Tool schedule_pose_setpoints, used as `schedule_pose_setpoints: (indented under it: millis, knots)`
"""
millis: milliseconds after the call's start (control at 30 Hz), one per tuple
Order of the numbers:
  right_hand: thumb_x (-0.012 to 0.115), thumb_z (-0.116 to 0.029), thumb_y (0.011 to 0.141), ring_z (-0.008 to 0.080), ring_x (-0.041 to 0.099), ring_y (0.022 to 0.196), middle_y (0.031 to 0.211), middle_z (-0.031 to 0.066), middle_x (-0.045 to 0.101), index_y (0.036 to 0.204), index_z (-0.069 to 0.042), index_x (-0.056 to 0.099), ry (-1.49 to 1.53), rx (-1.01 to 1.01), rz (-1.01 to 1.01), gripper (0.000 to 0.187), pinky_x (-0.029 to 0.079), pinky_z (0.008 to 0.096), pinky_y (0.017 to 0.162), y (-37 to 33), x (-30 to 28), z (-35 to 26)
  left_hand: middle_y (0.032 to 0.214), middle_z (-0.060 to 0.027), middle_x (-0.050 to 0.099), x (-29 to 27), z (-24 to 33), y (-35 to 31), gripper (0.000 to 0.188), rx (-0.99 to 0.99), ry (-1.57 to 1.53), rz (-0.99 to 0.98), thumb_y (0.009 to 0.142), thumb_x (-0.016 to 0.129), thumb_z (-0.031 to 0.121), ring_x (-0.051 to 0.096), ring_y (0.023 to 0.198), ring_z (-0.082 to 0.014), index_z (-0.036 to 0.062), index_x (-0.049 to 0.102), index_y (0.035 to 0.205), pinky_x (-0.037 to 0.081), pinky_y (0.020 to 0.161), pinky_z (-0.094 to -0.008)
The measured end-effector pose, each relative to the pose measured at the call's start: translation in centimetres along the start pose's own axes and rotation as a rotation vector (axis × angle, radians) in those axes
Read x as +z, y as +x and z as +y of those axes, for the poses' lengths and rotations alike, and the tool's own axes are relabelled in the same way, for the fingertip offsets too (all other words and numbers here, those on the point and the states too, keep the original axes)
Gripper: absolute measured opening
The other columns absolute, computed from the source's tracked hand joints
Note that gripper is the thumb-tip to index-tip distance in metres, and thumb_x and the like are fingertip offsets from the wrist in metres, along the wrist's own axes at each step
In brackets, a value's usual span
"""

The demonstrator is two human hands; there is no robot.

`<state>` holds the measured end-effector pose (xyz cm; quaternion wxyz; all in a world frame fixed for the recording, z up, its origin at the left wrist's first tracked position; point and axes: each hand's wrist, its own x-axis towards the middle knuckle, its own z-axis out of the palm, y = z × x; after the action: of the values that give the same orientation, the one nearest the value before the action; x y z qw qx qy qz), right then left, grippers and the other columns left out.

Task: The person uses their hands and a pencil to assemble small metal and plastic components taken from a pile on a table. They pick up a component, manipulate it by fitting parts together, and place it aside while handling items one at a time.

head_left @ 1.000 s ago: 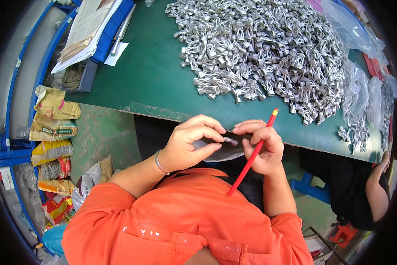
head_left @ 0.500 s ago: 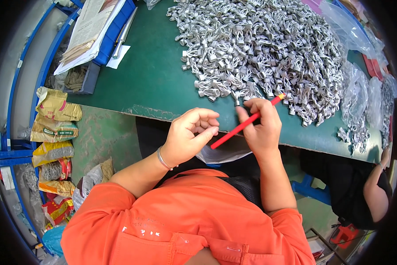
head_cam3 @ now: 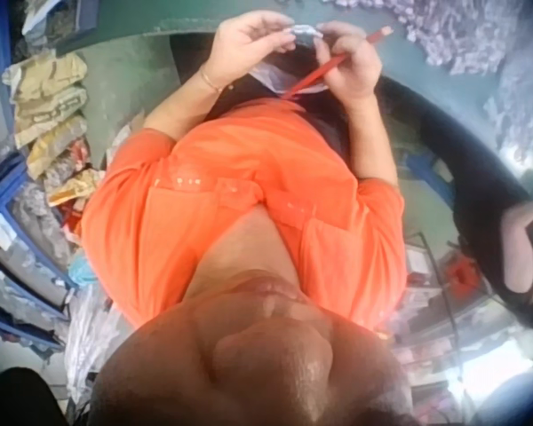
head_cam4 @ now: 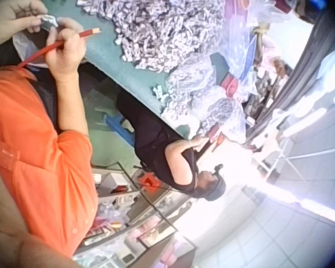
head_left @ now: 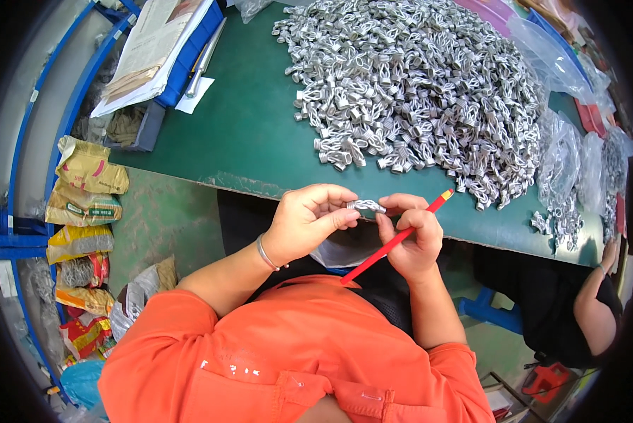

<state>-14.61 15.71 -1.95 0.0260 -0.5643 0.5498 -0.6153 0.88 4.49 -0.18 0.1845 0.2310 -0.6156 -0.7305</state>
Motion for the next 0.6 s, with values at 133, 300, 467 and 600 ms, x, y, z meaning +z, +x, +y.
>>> schedule_pose_setpoints:
  millis: [133,300,467,600]
  knots:
    - [0.067,0.010,0.075,0.0174,0.065,0.073,0.094,0.0190,0.063,0.081,-0.002,0.041,0.240,0.193,0.016,0.029,0.054,0.0266,0.066,-0.5,0.0,0.2,0.099,-0.0118,0.060,-0.1,-0.6,0.0,0.020,0.230,0.020,0.026,0.083,0.060,-0.010,0.063,0.091,-0.0168,-0.0060,0.058,0.102,0.053,0.078,-0.0266]
    - [0.065,0.010,0.078,0.0154,0.065,0.075,0.093,0.0187,0.063,0.081,-0.002,0.041,0.372,0.332,-0.041,0.027,0.053,0.0257,0.067,-0.6,-0.4,0.6,0.096,-0.0131,0.060,0.1,-0.4,-0.2,0.017,0.340,0.092,0.001,0.077,0.062,-0.014,0.062,0.087,-0.0185,-0.0034,0.061,0.090,0.052,0.077,-0.0285]
    - [0.066,0.013,0.073,0.0136,0.061,0.067,0.088,0.0154,0.065,0.074,-0.004,0.043,0.402,0.227,-0.105,0.029,0.051,0.0250,0.061,-0.2,-0.4,0.4,0.088,-0.0106,0.065,-0.8,0.2,0.2,0.019,0.647,0.479,-0.119,0.066,0.061,-0.014,0.061,0.081,-0.0247,0.0025,0.061,0.073,0.049,0.072,-0.0330]
    - [0.066,0.011,0.074,0.0145,0.062,0.062,0.085,0.0128,0.068,0.072,-0.005,0.044,0.199,0.151,-0.188,0.027,0.049,0.0237,0.055,-0.3,-0.4,0.7,0.091,-0.0101,0.062,-1.2,0.6,1.7,0.017,0.765,0.671,0.019,0.065,0.060,-0.009,0.059,0.085,-0.0272,0.0045,0.059,0.075,0.046,0.077,-0.0358]
